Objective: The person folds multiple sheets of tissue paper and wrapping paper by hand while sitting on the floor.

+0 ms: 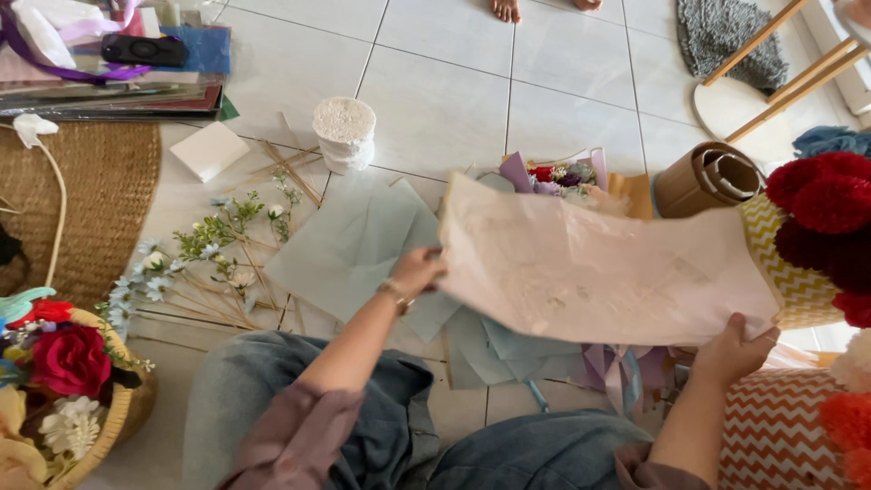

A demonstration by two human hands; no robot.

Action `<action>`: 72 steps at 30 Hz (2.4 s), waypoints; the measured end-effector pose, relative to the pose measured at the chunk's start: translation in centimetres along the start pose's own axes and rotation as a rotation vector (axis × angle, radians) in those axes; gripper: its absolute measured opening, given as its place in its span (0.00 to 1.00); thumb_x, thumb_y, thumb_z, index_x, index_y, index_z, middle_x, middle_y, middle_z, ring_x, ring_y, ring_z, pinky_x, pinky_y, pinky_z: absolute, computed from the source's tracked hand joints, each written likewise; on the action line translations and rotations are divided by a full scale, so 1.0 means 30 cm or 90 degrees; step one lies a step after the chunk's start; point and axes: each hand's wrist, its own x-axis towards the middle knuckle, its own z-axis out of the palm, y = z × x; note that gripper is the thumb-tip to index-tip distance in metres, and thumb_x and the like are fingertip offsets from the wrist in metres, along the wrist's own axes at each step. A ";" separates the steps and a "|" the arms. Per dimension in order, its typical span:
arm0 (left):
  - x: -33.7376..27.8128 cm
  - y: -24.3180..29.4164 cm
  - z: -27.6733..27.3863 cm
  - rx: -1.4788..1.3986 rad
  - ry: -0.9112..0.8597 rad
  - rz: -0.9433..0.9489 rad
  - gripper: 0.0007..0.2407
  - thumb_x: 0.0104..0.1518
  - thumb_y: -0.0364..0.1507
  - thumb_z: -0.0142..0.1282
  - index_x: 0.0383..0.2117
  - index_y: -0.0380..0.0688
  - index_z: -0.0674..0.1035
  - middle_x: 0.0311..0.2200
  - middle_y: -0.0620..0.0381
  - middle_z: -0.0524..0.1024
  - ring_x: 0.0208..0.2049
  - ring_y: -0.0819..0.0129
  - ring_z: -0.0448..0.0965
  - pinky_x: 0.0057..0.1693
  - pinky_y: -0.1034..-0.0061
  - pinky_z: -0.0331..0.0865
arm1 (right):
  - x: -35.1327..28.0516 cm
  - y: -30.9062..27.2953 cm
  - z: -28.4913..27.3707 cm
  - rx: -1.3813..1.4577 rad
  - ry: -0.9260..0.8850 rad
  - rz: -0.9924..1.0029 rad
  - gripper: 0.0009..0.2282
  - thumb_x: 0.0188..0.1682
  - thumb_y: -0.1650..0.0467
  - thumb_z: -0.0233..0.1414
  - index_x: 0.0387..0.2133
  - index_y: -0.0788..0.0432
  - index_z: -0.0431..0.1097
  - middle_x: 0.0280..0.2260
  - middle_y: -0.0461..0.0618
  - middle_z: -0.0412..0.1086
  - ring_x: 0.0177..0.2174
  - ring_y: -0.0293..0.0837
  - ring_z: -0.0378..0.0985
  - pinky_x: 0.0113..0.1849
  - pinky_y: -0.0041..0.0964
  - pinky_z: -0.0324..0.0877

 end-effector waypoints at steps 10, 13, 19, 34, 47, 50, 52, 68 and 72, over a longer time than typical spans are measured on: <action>-0.078 -0.278 -0.063 -0.143 -0.086 -0.231 0.47 0.34 0.27 0.67 0.61 0.51 0.43 0.51 0.50 0.67 0.48 0.59 0.71 0.47 0.54 0.70 | -0.148 -0.334 0.024 -0.029 -0.254 -0.098 0.08 0.56 0.71 0.50 0.43 0.65 0.63 0.40 0.57 0.66 0.40 0.51 0.68 0.40 0.44 0.64; -0.037 -0.345 -0.024 0.008 -0.041 -0.193 0.34 0.38 0.29 0.66 0.53 0.44 0.59 0.51 0.49 0.67 0.51 0.55 0.69 0.53 0.57 0.69 | -0.216 -0.472 0.037 -0.075 -0.343 -0.102 0.08 0.56 0.68 0.49 0.41 0.61 0.62 0.35 0.52 0.65 0.35 0.47 0.66 0.35 0.42 0.61; 0.012 -0.404 -0.028 0.056 0.011 -0.125 0.22 0.47 0.38 0.60 0.47 0.39 0.73 0.46 0.49 0.74 0.48 0.55 0.73 0.50 0.63 0.71 | -0.433 -0.724 0.110 0.001 -0.448 -0.393 0.05 0.42 0.78 0.53 0.29 0.66 0.64 0.52 0.64 0.59 0.53 0.61 0.59 0.51 0.52 0.60; -0.016 -0.332 -0.034 0.060 0.045 -0.114 0.23 0.48 0.28 0.51 0.54 0.48 0.62 0.54 0.48 0.65 0.57 0.55 0.61 0.61 0.61 0.56 | -0.951 -0.504 0.415 -0.281 -0.793 -0.622 0.10 0.39 0.66 0.49 0.32 0.55 0.61 0.52 0.50 0.61 0.55 0.47 0.60 0.57 0.46 0.49; -0.009 -0.338 -0.084 -0.058 0.210 -0.077 0.13 0.51 0.21 0.46 0.40 0.55 0.63 0.39 0.49 0.74 0.42 0.57 0.77 0.43 0.67 0.74 | -0.991 -0.392 0.452 -0.076 -0.986 -0.507 0.05 0.47 0.68 0.43 0.34 0.56 0.59 0.54 0.52 0.59 0.53 0.53 0.62 0.55 0.54 0.53; 0.026 -0.385 -0.092 0.028 0.195 -0.018 0.11 0.50 0.25 0.47 0.40 0.52 0.72 0.33 0.51 0.77 0.41 0.55 0.77 0.46 0.64 0.72 | -0.978 -0.454 0.430 -0.057 -1.004 -0.468 0.04 0.48 0.69 0.42 0.33 0.57 0.58 0.52 0.54 0.61 0.52 0.56 0.63 0.54 0.54 0.54; 0.007 -0.386 -0.088 -0.024 0.189 0.001 0.16 0.55 0.37 0.39 0.45 0.45 0.72 0.43 0.45 0.72 0.50 0.52 0.69 0.54 0.61 0.63 | -0.982 -0.445 0.432 -0.064 -1.008 -0.470 0.05 0.48 0.69 0.42 0.34 0.57 0.58 0.52 0.54 0.60 0.53 0.55 0.63 0.55 0.54 0.53; -0.019 -0.216 -0.157 -0.381 0.103 0.155 0.10 0.54 0.25 0.54 0.41 0.40 0.74 0.39 0.52 0.74 0.42 0.65 0.70 0.49 0.72 0.66 | -0.575 -0.707 0.247 0.030 -0.729 -0.292 0.37 0.31 0.54 0.58 0.53 0.59 0.53 0.57 0.62 0.50 0.60 0.63 0.41 0.57 0.58 0.38; 0.017 -0.226 -0.186 -0.489 0.120 0.131 0.14 0.55 0.25 0.53 0.48 0.38 0.71 0.43 0.51 0.73 0.43 0.65 0.70 0.51 0.71 0.66 | -0.487 -0.626 0.238 0.061 -0.835 -0.020 0.50 0.18 0.64 0.66 0.57 0.57 0.43 0.58 0.63 0.46 0.60 0.66 0.40 0.55 0.66 0.40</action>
